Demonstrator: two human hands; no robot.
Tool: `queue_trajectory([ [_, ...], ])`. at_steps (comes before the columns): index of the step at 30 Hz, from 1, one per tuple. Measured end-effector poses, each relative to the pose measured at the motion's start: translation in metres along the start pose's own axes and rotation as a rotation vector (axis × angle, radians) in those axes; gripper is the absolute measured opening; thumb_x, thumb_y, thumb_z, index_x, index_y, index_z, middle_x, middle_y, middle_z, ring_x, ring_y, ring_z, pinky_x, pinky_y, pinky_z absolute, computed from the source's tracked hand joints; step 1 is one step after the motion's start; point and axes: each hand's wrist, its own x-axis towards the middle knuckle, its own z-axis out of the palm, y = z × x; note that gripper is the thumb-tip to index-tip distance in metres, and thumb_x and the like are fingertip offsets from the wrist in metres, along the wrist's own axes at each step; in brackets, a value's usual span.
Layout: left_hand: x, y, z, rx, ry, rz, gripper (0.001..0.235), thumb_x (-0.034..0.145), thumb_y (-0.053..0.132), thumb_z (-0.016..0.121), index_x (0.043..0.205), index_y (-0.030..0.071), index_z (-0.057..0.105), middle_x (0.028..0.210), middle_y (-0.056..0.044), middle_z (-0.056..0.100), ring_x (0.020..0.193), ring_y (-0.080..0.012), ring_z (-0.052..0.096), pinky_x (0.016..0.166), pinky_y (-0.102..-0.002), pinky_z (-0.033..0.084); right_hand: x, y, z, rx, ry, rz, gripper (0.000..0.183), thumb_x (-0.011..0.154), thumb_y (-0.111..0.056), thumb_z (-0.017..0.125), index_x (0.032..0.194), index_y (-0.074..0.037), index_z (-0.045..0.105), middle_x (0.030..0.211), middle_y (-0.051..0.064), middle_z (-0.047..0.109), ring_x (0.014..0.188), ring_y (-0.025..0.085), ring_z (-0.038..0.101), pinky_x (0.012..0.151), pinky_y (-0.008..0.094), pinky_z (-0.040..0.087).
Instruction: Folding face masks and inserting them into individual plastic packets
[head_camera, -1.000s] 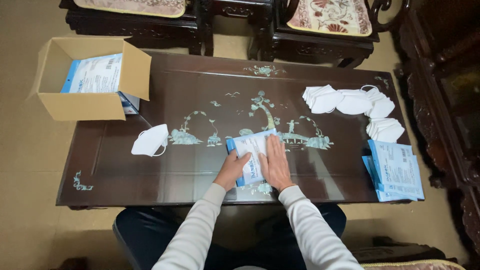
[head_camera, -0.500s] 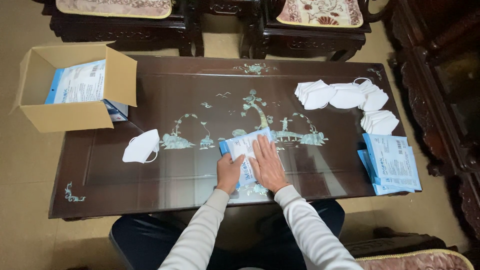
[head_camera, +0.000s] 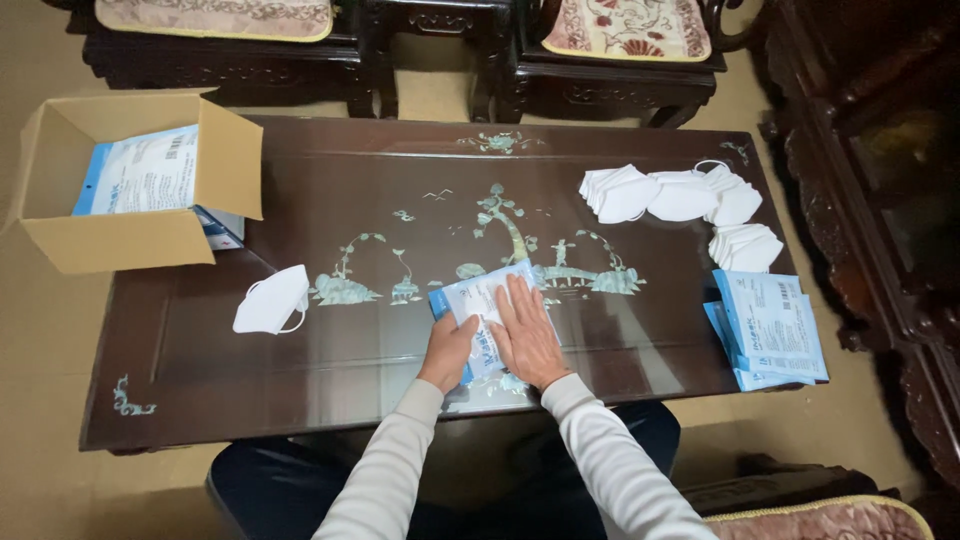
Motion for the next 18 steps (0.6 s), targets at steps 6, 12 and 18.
queue_trajectory([
  [6, 0.065, -0.068, -0.005, 0.032, 0.099, -0.009, 0.061, 0.096, 0.028, 0.073, 0.140, -0.010, 0.055, 0.129, -0.024, 0.063, 0.121, -0.0306, 0.060, 0.097, -0.050, 0.051, 0.002, 0.005, 0.007, -0.038, -0.043, 0.001, 0.061, 0.108, -0.044, 0.042, 0.159, -0.010, 0.037, 0.166, 0.021, 0.028, 0.155, 0.037, 0.024, 0.126, 0.055, 0.012],
  [12, 0.065, -0.071, -0.016, 0.262, 0.222, 0.148, 0.038, 0.088, 0.032, 0.078, 0.109, 0.000, 0.074, 0.093, -0.018, 0.074, 0.097, -0.0305, 0.070, 0.081, -0.046, 0.055, 0.004, 0.001, 0.008, -0.063, -0.132, 0.053, 0.065, 0.107, -0.048, 0.040, 0.158, -0.008, 0.036, 0.165, 0.023, 0.028, 0.154, 0.039, 0.024, 0.125, 0.058, 0.014],
  [18, 0.049, -0.044, -0.060, 0.203, 0.312, 0.343, 0.037, 0.096, 0.015, 0.068, 0.127, -0.005, 0.061, 0.089, -0.023, 0.075, 0.070, -0.0294, 0.075, 0.061, -0.037, 0.065, 0.006, -0.006, -0.002, -0.095, -0.121, 0.097, 0.065, 0.107, -0.045, 0.043, 0.155, -0.002, 0.039, 0.163, 0.026, 0.031, 0.153, 0.041, 0.027, 0.123, 0.061, 0.017],
])
